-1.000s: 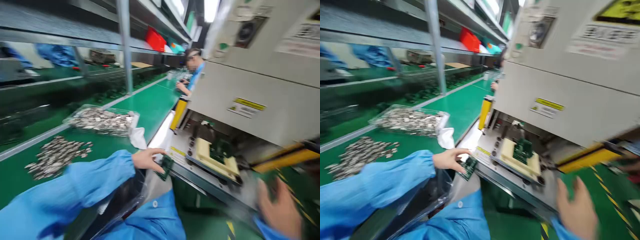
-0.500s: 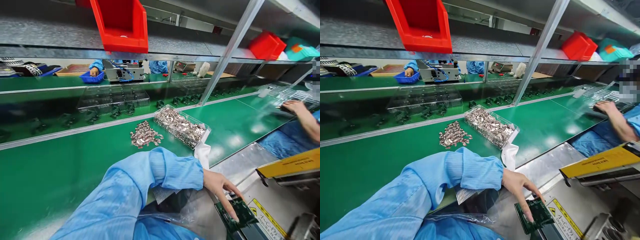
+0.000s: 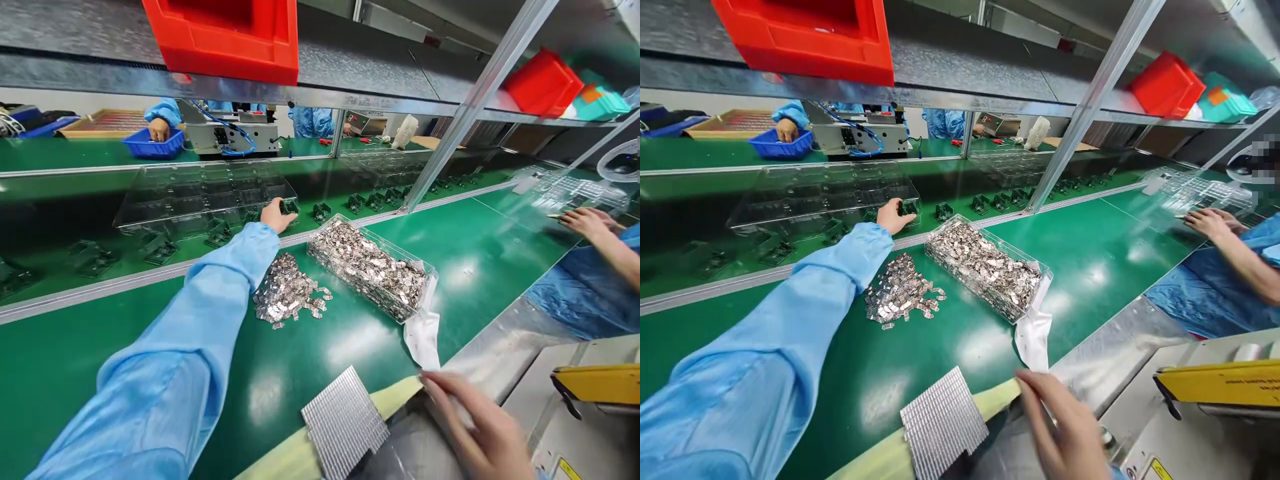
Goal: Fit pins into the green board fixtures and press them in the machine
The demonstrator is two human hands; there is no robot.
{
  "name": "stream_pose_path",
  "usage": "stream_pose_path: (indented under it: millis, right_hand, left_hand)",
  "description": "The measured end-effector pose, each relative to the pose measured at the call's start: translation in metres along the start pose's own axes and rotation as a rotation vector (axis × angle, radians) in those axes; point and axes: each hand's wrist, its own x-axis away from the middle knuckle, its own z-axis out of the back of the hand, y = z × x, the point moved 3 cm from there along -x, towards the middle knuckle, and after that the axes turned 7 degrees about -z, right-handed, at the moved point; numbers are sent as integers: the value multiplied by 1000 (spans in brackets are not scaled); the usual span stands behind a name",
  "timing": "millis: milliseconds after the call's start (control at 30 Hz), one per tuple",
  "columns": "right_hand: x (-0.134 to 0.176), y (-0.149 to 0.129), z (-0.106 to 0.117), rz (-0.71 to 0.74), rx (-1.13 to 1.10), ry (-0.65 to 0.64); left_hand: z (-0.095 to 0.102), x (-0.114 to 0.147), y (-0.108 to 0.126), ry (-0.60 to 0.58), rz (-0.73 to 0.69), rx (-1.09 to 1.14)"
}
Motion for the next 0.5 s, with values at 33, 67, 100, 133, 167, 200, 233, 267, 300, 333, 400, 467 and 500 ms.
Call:
stream_pose_path:
  millis: [33, 67, 100, 133, 167, 200, 233, 267, 300, 333, 400, 467, 500]
  right_hand:
    - [-20, -3, -22, 69, 11, -103]
    - [-42, -6, -46, 119, 24, -201]
    - [-64, -9, -69, 133, 62, -253]
    - [-84, -10, -91, 119, 124, -282]
    - [-102, -10, -112, 91, 197, -343]
    - [-117, -11, -129, 68, 253, -390]
    - [-128, -11, -143, 52, 286, -424]
    - [-135, -11, -154, 38, 307, -453]
    - [-140, -10, -161, 28, 316, -468]
    - [-142, -10, -165, 19, 318, -476]
    - [-142, -7, -168, -5, 334, -486]
    - [-138, -3, -165, -25, 351, -492]
    - [-136, -1, -162, -31, 360, -496]
  left_hand:
    - [-7, -6, -9, 0, 30, -38]
    - [-13, -8, -15, -5, 45, -71]
    - [-17, -8, -20, -9, 45, -102]
    - [-19, -5, -24, -10, 30, -131]
    - [-18, -1, -28, -7, 5, -159]
    - [-15, 5, -33, 0, -24, -183]
    - [-10, 12, -39, 16, -52, -220]
    - [-4, 18, -45, 38, -73, -270]
    - [3, 24, -51, 58, -83, -324]
    - [9, 28, -57, 73, -85, -377]
    - [17, 31, -63, 78, -78, -452]
    - [22, 33, -63, 64, -76, -461]
    - [26, 35, -60, 65, -80, -460]
